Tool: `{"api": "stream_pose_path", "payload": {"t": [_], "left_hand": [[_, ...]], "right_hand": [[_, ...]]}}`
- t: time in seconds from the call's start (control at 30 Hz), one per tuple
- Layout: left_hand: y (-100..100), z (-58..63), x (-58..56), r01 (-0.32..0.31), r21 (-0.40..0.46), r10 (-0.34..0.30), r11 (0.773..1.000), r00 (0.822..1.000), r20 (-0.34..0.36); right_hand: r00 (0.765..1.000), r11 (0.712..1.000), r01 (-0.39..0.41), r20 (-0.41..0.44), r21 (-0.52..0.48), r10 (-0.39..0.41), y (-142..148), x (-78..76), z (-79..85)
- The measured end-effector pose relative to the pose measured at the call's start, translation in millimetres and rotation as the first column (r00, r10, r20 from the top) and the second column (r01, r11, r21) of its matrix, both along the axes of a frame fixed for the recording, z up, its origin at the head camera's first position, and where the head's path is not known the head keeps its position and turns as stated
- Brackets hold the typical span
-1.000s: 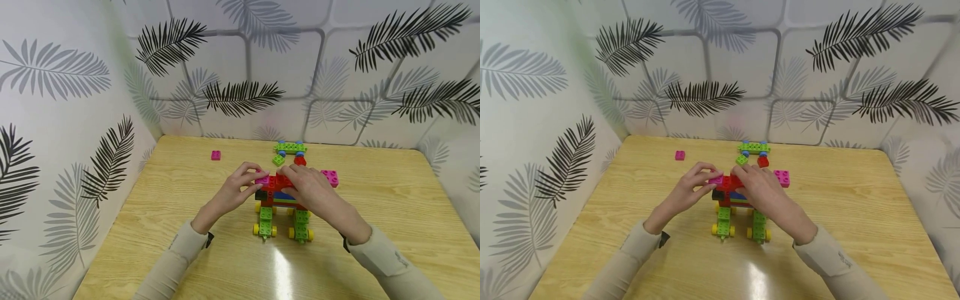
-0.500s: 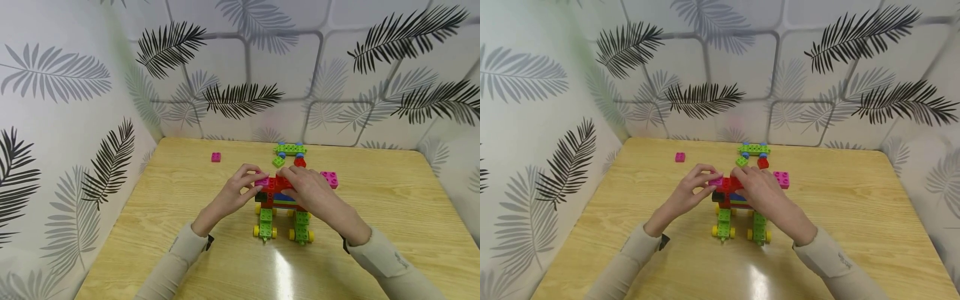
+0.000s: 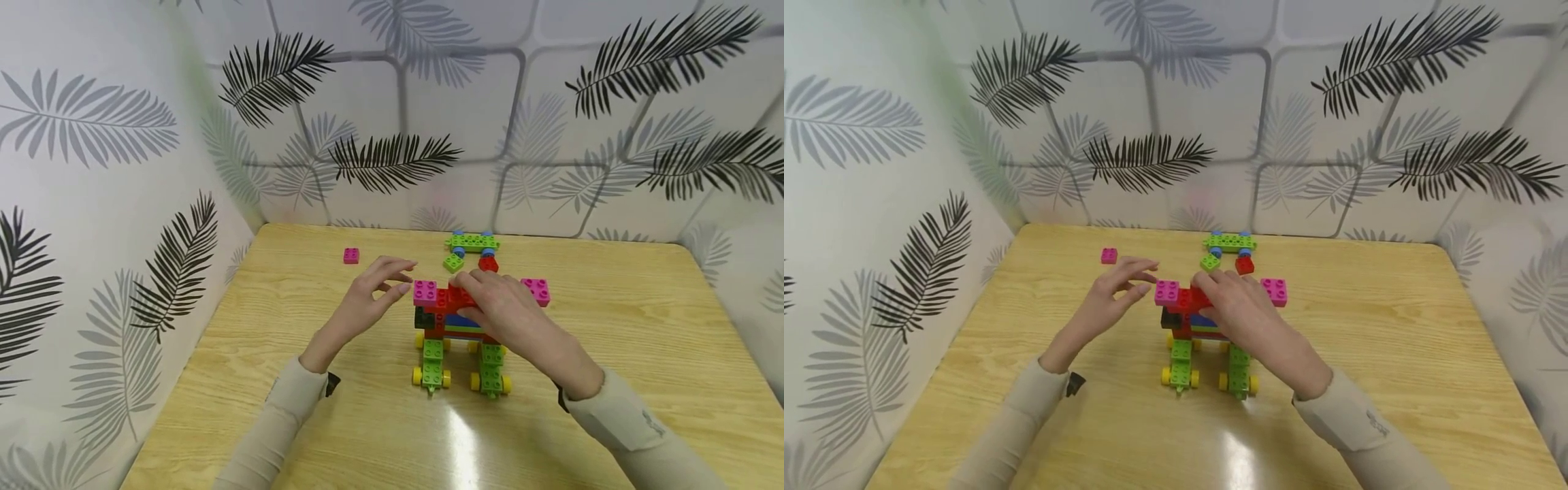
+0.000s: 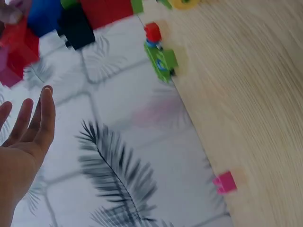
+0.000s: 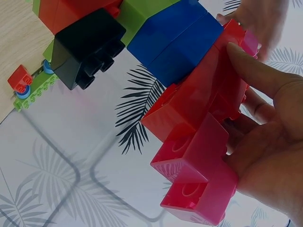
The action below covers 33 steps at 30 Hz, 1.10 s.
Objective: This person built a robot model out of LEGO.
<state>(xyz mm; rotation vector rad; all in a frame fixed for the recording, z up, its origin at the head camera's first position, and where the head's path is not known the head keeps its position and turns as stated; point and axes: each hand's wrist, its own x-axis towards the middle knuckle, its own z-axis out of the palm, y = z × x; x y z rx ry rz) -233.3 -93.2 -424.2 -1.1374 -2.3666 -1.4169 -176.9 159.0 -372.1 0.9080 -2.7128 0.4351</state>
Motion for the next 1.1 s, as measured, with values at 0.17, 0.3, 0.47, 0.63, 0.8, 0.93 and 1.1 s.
{"api": "stream_pose_path", "payload": {"t": [0.17, 0.3, 0.47, 0.63, 0.8, 0.93, 1.1], "left_hand": [[-28.6, -20.0, -40.6, -0.235, -0.012, 0.235, 0.972, 0.971, 0.032], [-53.4, -42.4, -75.9, -0.384, -0.094, 0.393, 0.919, 0.913, 0.112], [-72.5, -55.9, -103.8, -0.413, -0.265, 0.467, 0.871, 0.865, 0.186], [-76.4, -61.6, -119.7, -0.381, -0.380, 0.479, 0.843, 0.854, 0.205], [-71.0, -71.3, -130.1, -0.374, -0.467, 0.496, 0.801, 0.852, 0.168], [-65.9, -80.4, -136.8, -0.401, -0.496, 0.525, 0.770, 0.840, 0.136], [-60.4, -88.6, -141.6, -0.417, -0.529, 0.572, 0.740, 0.803, 0.167]], "right_hand": [[1.000, 1.000, -0.002, -0.007, 0.001, 0.002, 1.4, 0.7, -0.1], [1.000, 1.000, 0.002, 0.001, 0.006, -0.003, 2.1, 0.9, -0.7], [1.000, 1.000, -0.001, 0.003, 0.001, 0.001, 1.7, 1.6, -0.8], [1.000, 1.000, -0.006, -0.001, -0.007, 0.006, 1.2, 1.7, 0.2], [1.000, 1.000, -0.010, 0.005, -0.007, 0.010, 1.9, 1.6, 0.6], [1.000, 1.000, -0.015, -0.003, -0.005, 0.015, 2.7, 1.4, 0.6], [1.000, 1.000, -0.015, -0.013, 0.000, 0.015, 4.3, 1.2, 0.9]]}}
